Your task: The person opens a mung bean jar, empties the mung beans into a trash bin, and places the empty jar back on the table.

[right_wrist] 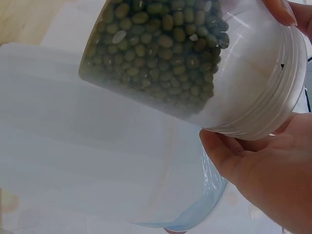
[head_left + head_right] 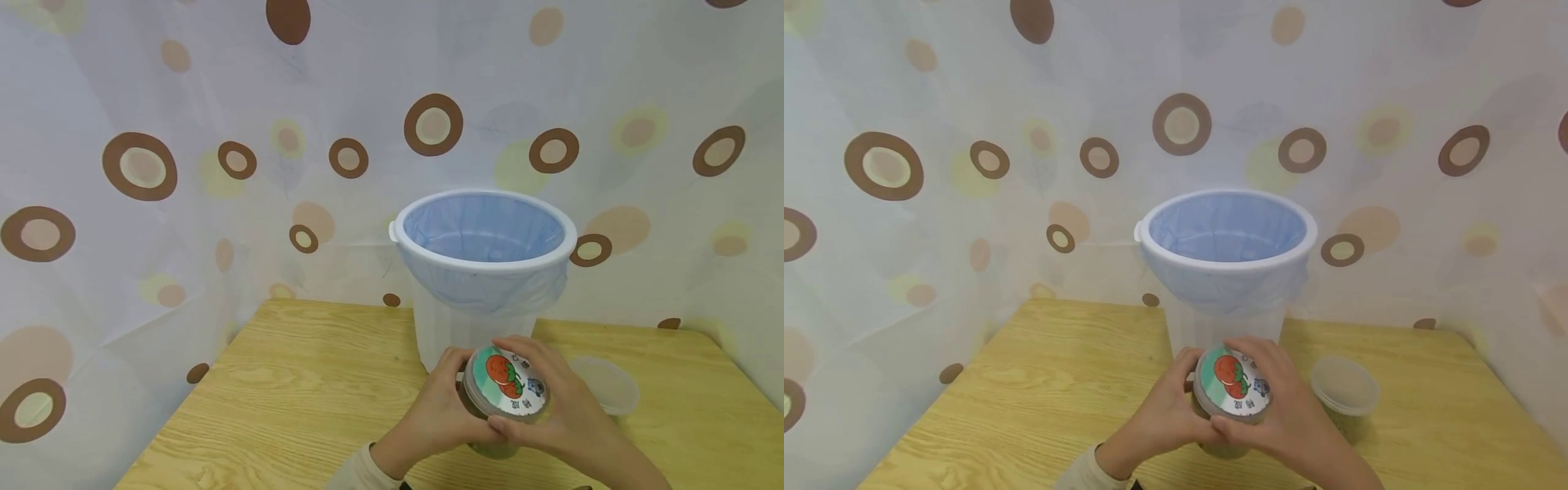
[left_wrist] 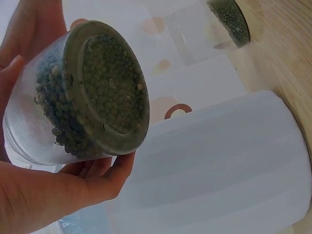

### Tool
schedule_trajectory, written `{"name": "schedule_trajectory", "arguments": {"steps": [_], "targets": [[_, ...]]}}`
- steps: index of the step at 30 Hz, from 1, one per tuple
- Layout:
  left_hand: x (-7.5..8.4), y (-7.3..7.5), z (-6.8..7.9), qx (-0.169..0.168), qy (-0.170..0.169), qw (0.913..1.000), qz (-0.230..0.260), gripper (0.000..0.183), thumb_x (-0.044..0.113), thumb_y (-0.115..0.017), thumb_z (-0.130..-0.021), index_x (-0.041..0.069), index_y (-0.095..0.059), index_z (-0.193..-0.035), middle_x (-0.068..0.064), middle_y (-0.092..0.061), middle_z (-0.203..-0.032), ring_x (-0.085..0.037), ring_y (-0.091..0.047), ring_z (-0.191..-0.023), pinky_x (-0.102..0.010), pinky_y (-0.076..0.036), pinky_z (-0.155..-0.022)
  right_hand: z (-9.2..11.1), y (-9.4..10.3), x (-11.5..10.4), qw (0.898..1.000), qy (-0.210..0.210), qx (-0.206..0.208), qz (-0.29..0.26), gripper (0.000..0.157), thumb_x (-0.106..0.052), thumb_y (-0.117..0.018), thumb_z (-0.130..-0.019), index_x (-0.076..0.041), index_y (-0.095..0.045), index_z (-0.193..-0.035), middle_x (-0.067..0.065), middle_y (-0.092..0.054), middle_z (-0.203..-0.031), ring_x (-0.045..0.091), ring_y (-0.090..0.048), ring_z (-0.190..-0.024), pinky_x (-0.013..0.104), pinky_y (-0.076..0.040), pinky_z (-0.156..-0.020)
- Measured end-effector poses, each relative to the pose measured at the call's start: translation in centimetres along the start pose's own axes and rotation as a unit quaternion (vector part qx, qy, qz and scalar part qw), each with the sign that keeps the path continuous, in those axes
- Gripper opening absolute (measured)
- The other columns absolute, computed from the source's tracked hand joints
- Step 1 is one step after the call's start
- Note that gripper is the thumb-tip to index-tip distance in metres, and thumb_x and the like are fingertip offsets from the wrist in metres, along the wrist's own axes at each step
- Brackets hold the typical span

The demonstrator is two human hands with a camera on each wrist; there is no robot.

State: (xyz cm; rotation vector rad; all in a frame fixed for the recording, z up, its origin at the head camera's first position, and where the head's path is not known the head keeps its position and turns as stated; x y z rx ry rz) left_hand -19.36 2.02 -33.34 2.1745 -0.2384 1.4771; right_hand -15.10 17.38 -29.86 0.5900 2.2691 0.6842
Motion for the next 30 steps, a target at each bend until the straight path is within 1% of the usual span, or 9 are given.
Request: {"name": "schedule_trajectory", "arguments": {"steps": [3, 6, 10, 15, 19, 22, 26, 29, 30], "targets": [[-0.1, 0.0, 0.0, 0.001, 0.009, 0.9999, 0.006, 0.070, 0.011, -0.087, -0.064, 0.015, -0.050, -0.124, 0.008, -0.047, -0.117, -0.004, -0.049, -0.101, -0.021, -0.045, -0.084, 0.0, 0.0, 0.0, 1.000, -0.006, -0.002, -0.003, 0.084, -0.019, -0.089, -0.066, -0.022, -0.047, -0.138, -0.006, -0.048, -0.133, 0.003, -0.044, -0.114, 0.013, -0.037, -0.086], [-0.1, 0.0, 0.1, 0.000, 0.015, 0.9998, 0.012, 0.070, 0.012, -0.087, -0.065, 0.016, -0.050, -0.125, 0.008, -0.046, -0.117, -0.005, -0.048, -0.102, -0.021, -0.045, -0.085, 0.1, 0.0, 0.0, 1.000, -0.017, -0.004, -0.007, 0.083, -0.018, -0.088, -0.067, -0.022, -0.047, -0.139, -0.006, -0.047, -0.134, 0.004, -0.044, -0.113, 0.014, -0.038, -0.086], [0.0, 0.1, 0.1, 0.002, 0.012, 0.9999, 0.006, 0.070, 0.015, -0.087, -0.066, 0.016, -0.049, -0.125, 0.008, -0.046, -0.118, -0.006, -0.047, -0.106, -0.022, -0.043, -0.089, 0.1, 0.2, -0.2, 1.000, -0.026, -0.007, -0.016, 0.081, -0.017, -0.087, -0.069, -0.024, -0.046, -0.139, -0.007, -0.046, -0.135, 0.004, -0.044, -0.115, 0.015, -0.039, -0.086], [0.2, 0.3, 0.1, 0.006, 0.012, 0.9999, -0.005, 0.069, 0.019, -0.086, -0.068, 0.017, -0.047, -0.126, 0.008, -0.045, -0.118, -0.007, -0.047, -0.107, -0.024, -0.041, -0.092, 0.0, 0.5, -0.1, 0.999, -0.028, -0.006, -0.038, 0.081, -0.011, -0.085, -0.070, -0.020, -0.045, -0.141, -0.004, -0.045, -0.138, 0.004, -0.042, -0.121, 0.012, -0.036, -0.091], [0.3, 0.5, 0.2, 0.010, 0.018, 0.9998, 0.002, 0.069, 0.020, -0.087, -0.069, 0.018, -0.047, -0.125, 0.007, -0.045, -0.119, -0.008, -0.047, -0.108, -0.026, -0.041, -0.093, -0.1, 1.0, 0.0, 0.998, -0.027, 0.004, -0.051, 0.084, -0.005, -0.084, -0.071, -0.016, -0.042, -0.143, -0.003, -0.046, -0.138, 0.004, -0.045, -0.119, 0.011, -0.035, -0.091], [0.5, 0.7, 0.2, 0.014, 0.015, 0.9997, 0.009, 0.070, 0.019, -0.087, -0.068, 0.018, -0.046, -0.125, 0.006, -0.044, -0.122, -0.009, -0.047, -0.110, -0.027, -0.042, -0.093, -0.1, 1.2, -0.1, 0.998, -0.026, 0.010, -0.063, 0.086, -0.001, -0.082, -0.072, -0.015, -0.039, -0.145, -0.003, -0.047, -0.137, 0.004, -0.047, -0.116, 0.011, -0.036, -0.090], [0.6, 1.0, 0.3, 0.022, 0.011, 0.9997, 0.010, 0.072, 0.019, -0.088, -0.067, 0.014, -0.046, -0.126, 0.004, -0.045, -0.123, -0.010, -0.049, -0.110, -0.028, -0.043, -0.092, -0.1, 1.6, -0.2, 0.995, -0.015, 0.023, -0.093, 0.088, 0.006, -0.079, -0.072, -0.013, -0.036, -0.146, 0.000, -0.046, -0.140, 0.004, -0.046, -0.122, 0.011, -0.035, -0.094], [0.8, 1.3, 0.3, 0.029, 0.010, 0.9995, 0.005, 0.074, 0.020, -0.088, -0.067, 0.012, -0.045, -0.127, 0.002, -0.046, -0.123, -0.012, -0.049, -0.111, -0.031, -0.043, -0.091, -0.1, 1.9, -0.1, 0.992, -0.006, 0.040, -0.122, 0.088, 0.014, -0.075, -0.070, -0.008, -0.036, -0.145, 0.006, -0.045, -0.141, 0.005, -0.044, -0.127, 0.011, -0.033, -0.098], [0.8, 1.4, 0.3, 0.032, 0.009, 0.9994, 0.002, 0.074, 0.020, -0.088, -0.067, 0.012, -0.045, -0.127, 0.001, -0.046, -0.123, -0.012, -0.049, -0.111, -0.032, -0.043, -0.091, -0.1, 2.0, 0.0, 0.991, -0.009, 0.045, -0.127, 0.088, 0.015, -0.075, -0.070, -0.007, -0.035, -0.145, 0.007, -0.044, -0.141, 0.005, -0.043, -0.127, 0.011, -0.032, -0.099]]}}
Point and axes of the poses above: each hand's wrist, its own z-axis away from the middle knuckle, its own y-axis out of the back of the hand, x = y × z, the point moved 4 cm from there along -z, towards the middle knuckle
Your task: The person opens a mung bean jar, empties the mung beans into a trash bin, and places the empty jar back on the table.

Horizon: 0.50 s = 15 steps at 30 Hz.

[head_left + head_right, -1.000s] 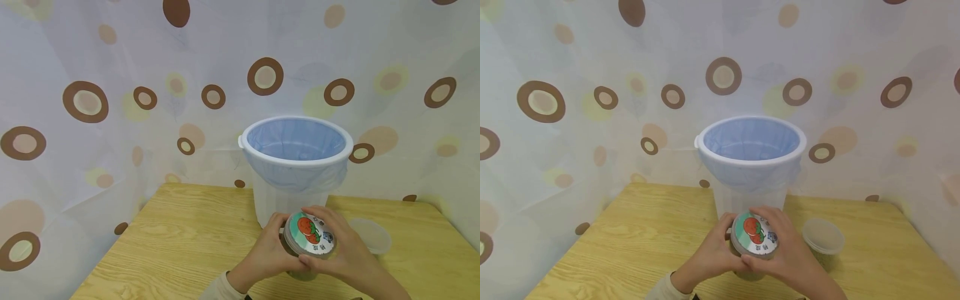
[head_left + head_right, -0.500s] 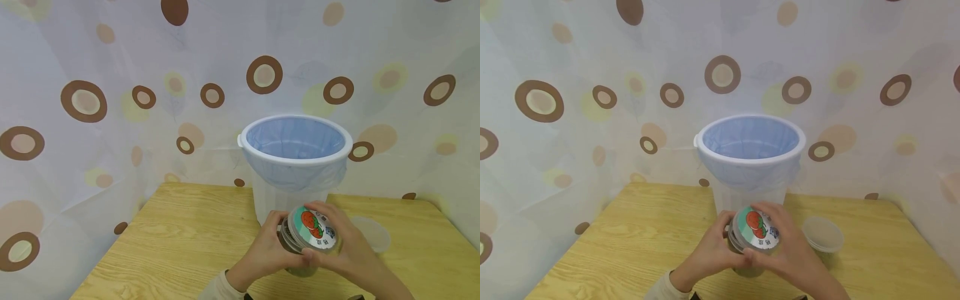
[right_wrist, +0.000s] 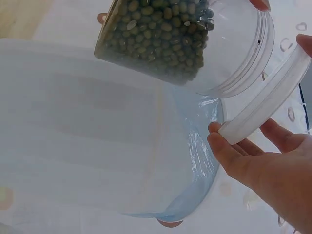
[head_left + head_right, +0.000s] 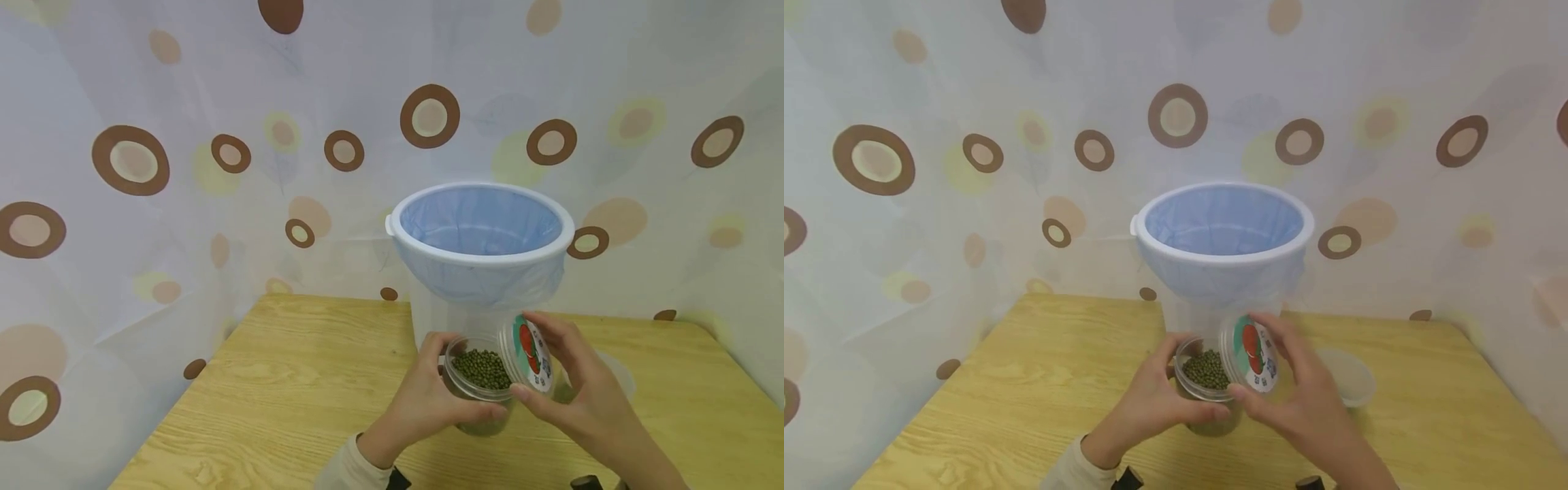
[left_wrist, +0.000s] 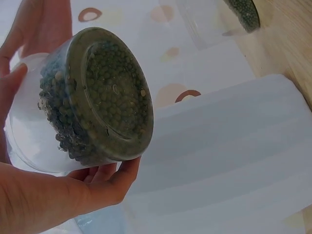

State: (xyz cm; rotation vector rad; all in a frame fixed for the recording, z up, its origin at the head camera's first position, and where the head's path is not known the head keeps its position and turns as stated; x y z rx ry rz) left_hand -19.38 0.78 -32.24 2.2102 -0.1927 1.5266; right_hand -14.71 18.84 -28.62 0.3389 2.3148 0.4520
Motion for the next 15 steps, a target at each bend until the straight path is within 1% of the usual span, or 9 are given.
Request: {"name": "schedule_trajectory", "arguments": {"steps": [4, 8, 12, 15], "targets": [[0.3, 0.6, 0.0, 0.014, -0.001, 0.9998, -0.011, 0.075, 0.021, -0.088, -0.067, 0.011, -0.045, -0.127, 0.000, -0.047, -0.124, -0.014, -0.049, -0.114, -0.037, -0.042, -0.094, 0.0, 0.3, 0.2, 1.000, -0.013, 0.020, -0.018, 0.090, 0.020, -0.071, -0.069, -0.005, -0.032, -0.146, 0.010, -0.039, -0.142, 0.007, -0.044, -0.126, 0.011, -0.033, -0.100], [0.7, 1.3, -0.1, 0.029, -0.007, 0.9995, -0.008, 0.077, 0.019, -0.089, -0.066, 0.011, -0.045, -0.128, -0.001, -0.047, -0.126, -0.015, -0.048, -0.116, -0.041, -0.041, -0.096, -0.2, 0.5, 0.3, 0.998, -0.026, 0.037, -0.036, 0.094, 0.023, -0.070, -0.068, -0.004, -0.029, -0.148, 0.010, -0.034, -0.138, 0.010, -0.043, -0.123, 0.010, -0.036, -0.098], [1.1, 1.8, 0.0, 0.041, -0.023, 0.9989, -0.004, 0.078, 0.017, -0.090, -0.064, 0.012, -0.046, -0.129, 0.000, -0.050, -0.127, -0.014, -0.048, -0.117, -0.044, -0.039, -0.098, -0.3, 0.7, 0.5, 0.997, -0.044, 0.052, -0.023, 0.094, 0.022, -0.071, -0.068, -0.003, -0.030, -0.148, 0.006, -0.032, -0.130, 0.011, -0.042, -0.120, 0.010, -0.038, -0.095], [1.3, 2.1, 0.1, 0.045, -0.031, 0.9985, 0.001, 0.078, 0.015, -0.090, -0.064, 0.013, -0.047, -0.129, 0.001, -0.052, -0.126, -0.014, -0.048, -0.117, -0.045, -0.038, -0.098, -0.3, 0.8, 0.7, 0.996, -0.057, 0.061, 0.013, 0.093, 0.019, -0.075, -0.067, -0.005, -0.033, -0.146, 0.002, -0.034, -0.130, 0.008, -0.042, -0.120, 0.009, -0.037, -0.096]]}}
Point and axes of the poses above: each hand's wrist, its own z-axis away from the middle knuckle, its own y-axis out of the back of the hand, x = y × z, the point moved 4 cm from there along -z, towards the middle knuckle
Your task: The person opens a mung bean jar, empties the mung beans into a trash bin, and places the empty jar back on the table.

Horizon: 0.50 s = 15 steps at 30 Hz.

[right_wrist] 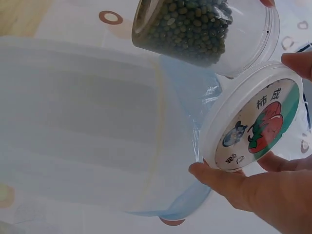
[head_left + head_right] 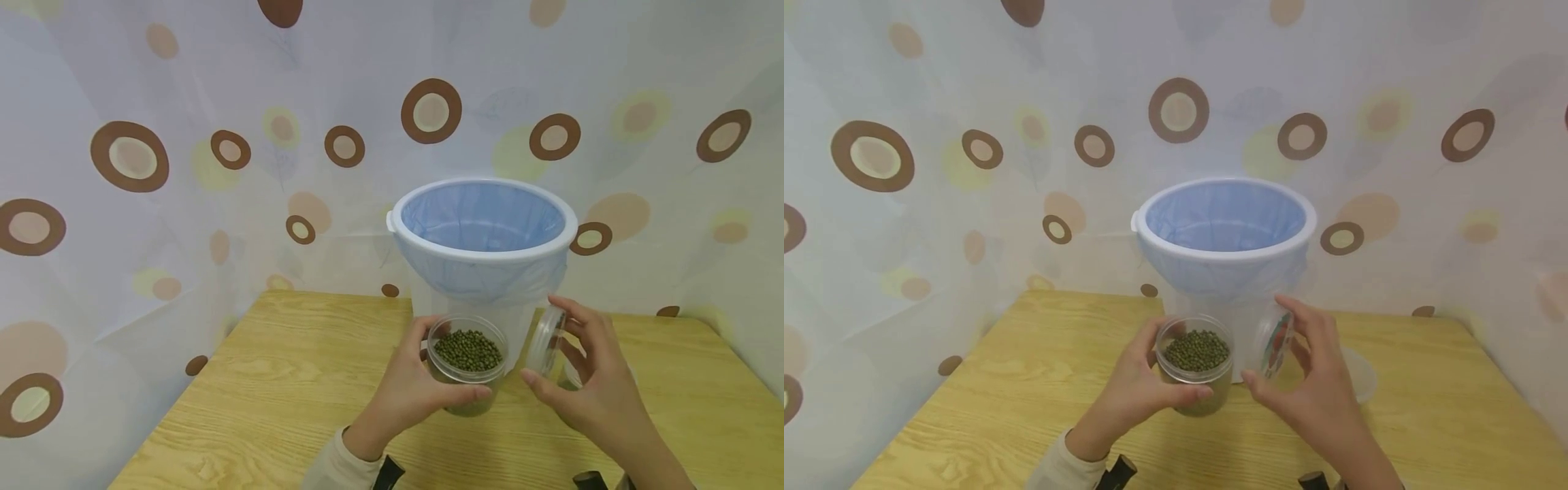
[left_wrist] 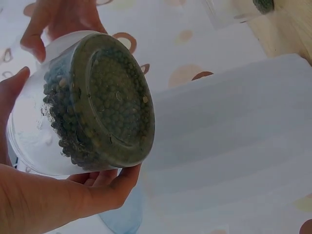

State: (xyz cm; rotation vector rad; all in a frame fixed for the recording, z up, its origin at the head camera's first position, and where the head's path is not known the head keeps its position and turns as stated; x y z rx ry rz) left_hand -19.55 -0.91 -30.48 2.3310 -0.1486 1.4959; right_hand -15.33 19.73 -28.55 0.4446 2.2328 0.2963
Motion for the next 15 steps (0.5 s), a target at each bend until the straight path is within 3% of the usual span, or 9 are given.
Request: {"name": "schedule_trajectory", "arguments": {"steps": [4, 7, 15], "targets": [[0.4, 0.3, 0.1, 0.006, -0.007, 1.0000, 0.002, 0.079, 0.014, -0.089, -0.065, 0.012, -0.046, -0.130, -0.002, -0.051, -0.128, -0.015, -0.047, -0.117, -0.047, -0.037, -0.098, 0.0, -0.1, 0.4, 0.998, -0.017, 0.011, 0.063, 0.089, 0.005, -0.083, -0.067, -0.010, -0.039, -0.143, -0.002, -0.040, -0.132, 0.003, -0.042, -0.117, 0.006, -0.033, -0.095], [0.6, 0.5, 0.2, 0.016, -0.007, 0.9998, -0.002, 0.080, 0.015, -0.090, -0.064, 0.012, -0.046, -0.131, -0.004, -0.051, -0.128, -0.016, -0.047, -0.117, -0.048, -0.037, -0.098, 0.1, -0.2, 0.9, 0.994, -0.046, -0.001, 0.102, 0.086, -0.007, -0.085, -0.070, -0.011, -0.039, -0.142, 0.001, -0.042, -0.132, 0.006, -0.042, -0.113, 0.005, -0.032, -0.089], [0.8, 1.2, 0.4, 0.054, 0.024, 0.9982, 0.007, 0.081, 0.017, -0.091, -0.062, 0.013, -0.048, -0.130, 0.002, -0.053, -0.124, -0.016, -0.049, -0.115, -0.047, -0.037, -0.099, 0.3, -1.3, 1.8, 0.984, -0.116, -0.083, 0.104, 0.084, -0.022, -0.083, -0.076, -0.003, -0.033, -0.140, 0.013, -0.048, -0.128, 0.028, -0.049, -0.114, 0.020, -0.045, -0.088]]}}
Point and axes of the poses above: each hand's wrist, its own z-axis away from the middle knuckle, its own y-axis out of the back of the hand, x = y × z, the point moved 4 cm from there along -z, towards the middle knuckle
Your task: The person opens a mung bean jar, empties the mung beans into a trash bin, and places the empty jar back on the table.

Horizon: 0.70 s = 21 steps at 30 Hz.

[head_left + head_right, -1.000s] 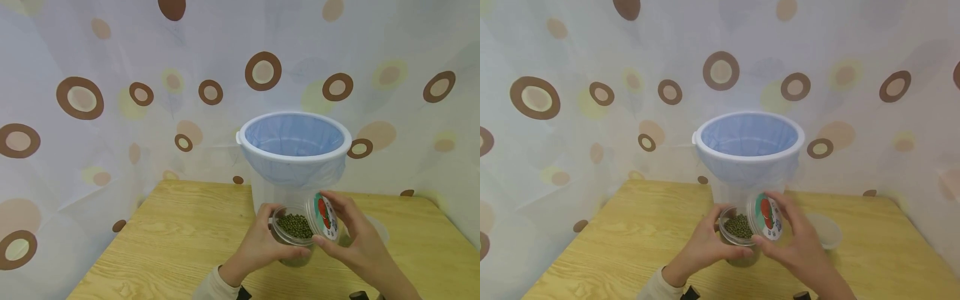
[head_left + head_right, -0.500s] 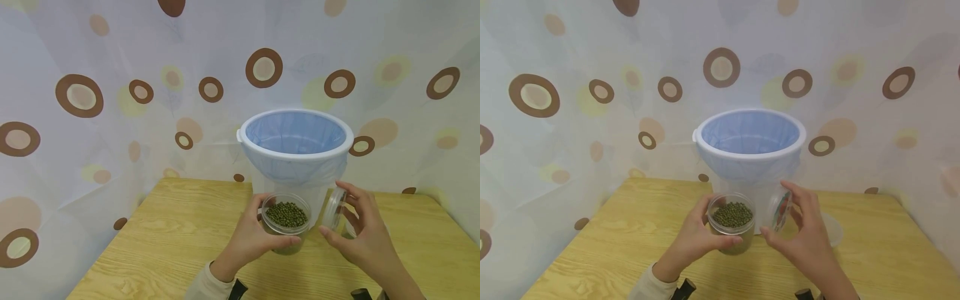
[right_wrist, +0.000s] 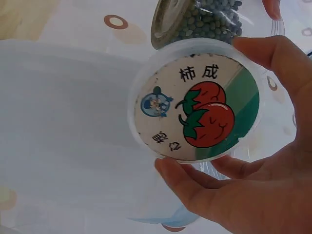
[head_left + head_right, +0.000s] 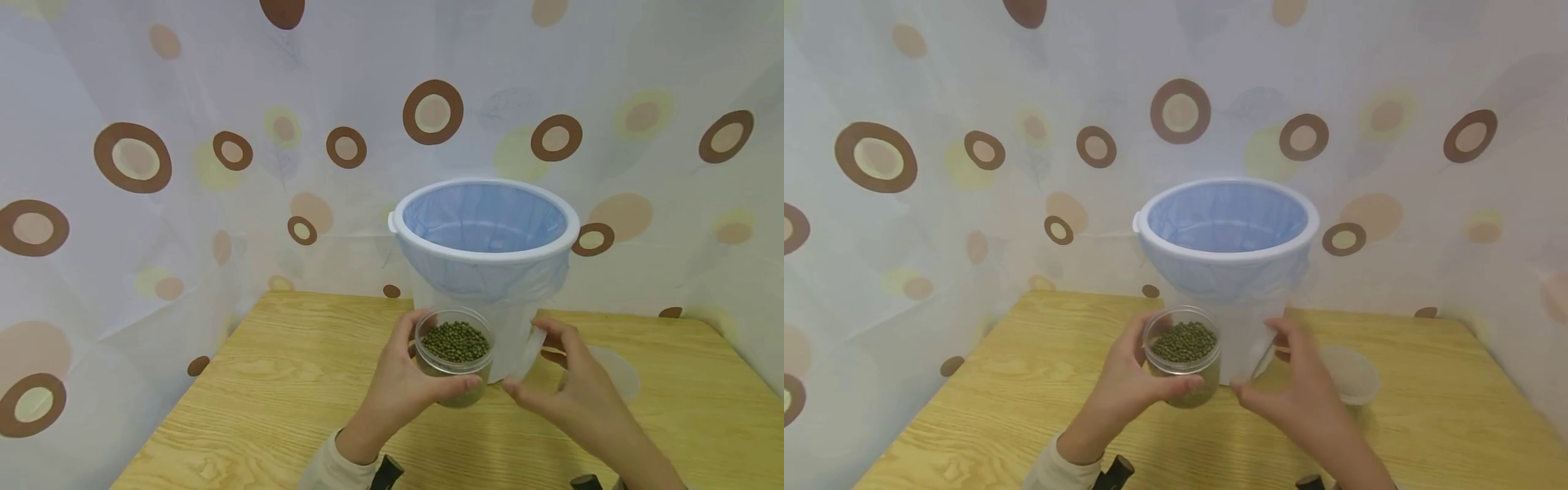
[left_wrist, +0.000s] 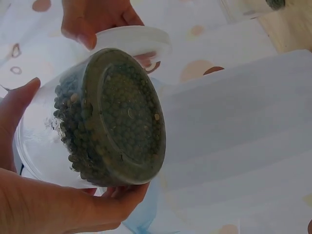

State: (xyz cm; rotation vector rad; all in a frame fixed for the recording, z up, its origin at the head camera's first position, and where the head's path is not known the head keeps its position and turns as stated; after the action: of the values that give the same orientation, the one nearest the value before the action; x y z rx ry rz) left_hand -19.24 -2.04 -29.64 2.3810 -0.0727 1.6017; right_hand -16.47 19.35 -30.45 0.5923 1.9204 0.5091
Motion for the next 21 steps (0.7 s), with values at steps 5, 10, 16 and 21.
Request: {"name": "schedule_trajectory", "arguments": {"steps": [5, 10, 16, 21], "targets": [[0.1, 0.2, 0.0, 0.005, 0.012, 0.9996, 0.026, 0.079, 0.014, -0.090, -0.062, 0.015, -0.048, -0.129, -0.001, -0.055, -0.125, -0.018, -0.051, -0.112, -0.045, -0.038, -0.098, -0.1, -1.6, 0.2, 0.999, -0.012, -0.050, -0.013, 0.083, -0.024, -0.082, -0.076, 0.004, -0.033, -0.137, 0.021, -0.051, -0.127, 0.038, -0.051, -0.117, 0.046, -0.046, -0.094], [0.1, 0.4, -0.1, 0.004, 0.022, 0.9992, 0.035, 0.078, 0.013, -0.090, -0.063, 0.019, -0.048, -0.129, -0.001, -0.055, -0.128, -0.019, -0.051, -0.113, -0.044, -0.038, -0.098, -0.2, -3.4, 0.4, 0.997, -0.009, -0.080, -0.017, 0.083, -0.024, -0.084, -0.074, 0.006, -0.036, -0.134, 0.019, -0.051, -0.125, 0.035, -0.051, -0.115, 0.051, -0.045, -0.093], [0.3, 0.6, 0.0, -0.001, 0.021, 0.9990, 0.040, 0.078, 0.012, -0.089, -0.065, 0.018, -0.048, -0.130, 0.002, -0.057, -0.125, -0.018, -0.052, -0.112, -0.044, -0.037, -0.099, -0.2, -5.4, 1.1, 0.994, -0.003, -0.113, -0.013, 0.084, -0.026, -0.085, -0.071, 0.008, -0.040, -0.134, 0.017, -0.052, -0.123, 0.029, -0.052, -0.108, 0.046, -0.048, -0.087], [0.3, 0.7, -0.1, -0.001, 0.021, 0.9991, 0.037, 0.077, 0.013, -0.089, -0.066, 0.016, -0.047, -0.131, 0.001, -0.057, -0.125, -0.018, -0.052, -0.113, -0.046, -0.037, -0.099, -0.2, -7.0, 2.1, 0.988, -0.015, -0.144, -0.055, 0.080, -0.022, -0.084, -0.071, 0.009, -0.041, -0.131, 0.017, -0.052, -0.122, 0.033, -0.052, -0.111, 0.051, -0.045, -0.092]]}}
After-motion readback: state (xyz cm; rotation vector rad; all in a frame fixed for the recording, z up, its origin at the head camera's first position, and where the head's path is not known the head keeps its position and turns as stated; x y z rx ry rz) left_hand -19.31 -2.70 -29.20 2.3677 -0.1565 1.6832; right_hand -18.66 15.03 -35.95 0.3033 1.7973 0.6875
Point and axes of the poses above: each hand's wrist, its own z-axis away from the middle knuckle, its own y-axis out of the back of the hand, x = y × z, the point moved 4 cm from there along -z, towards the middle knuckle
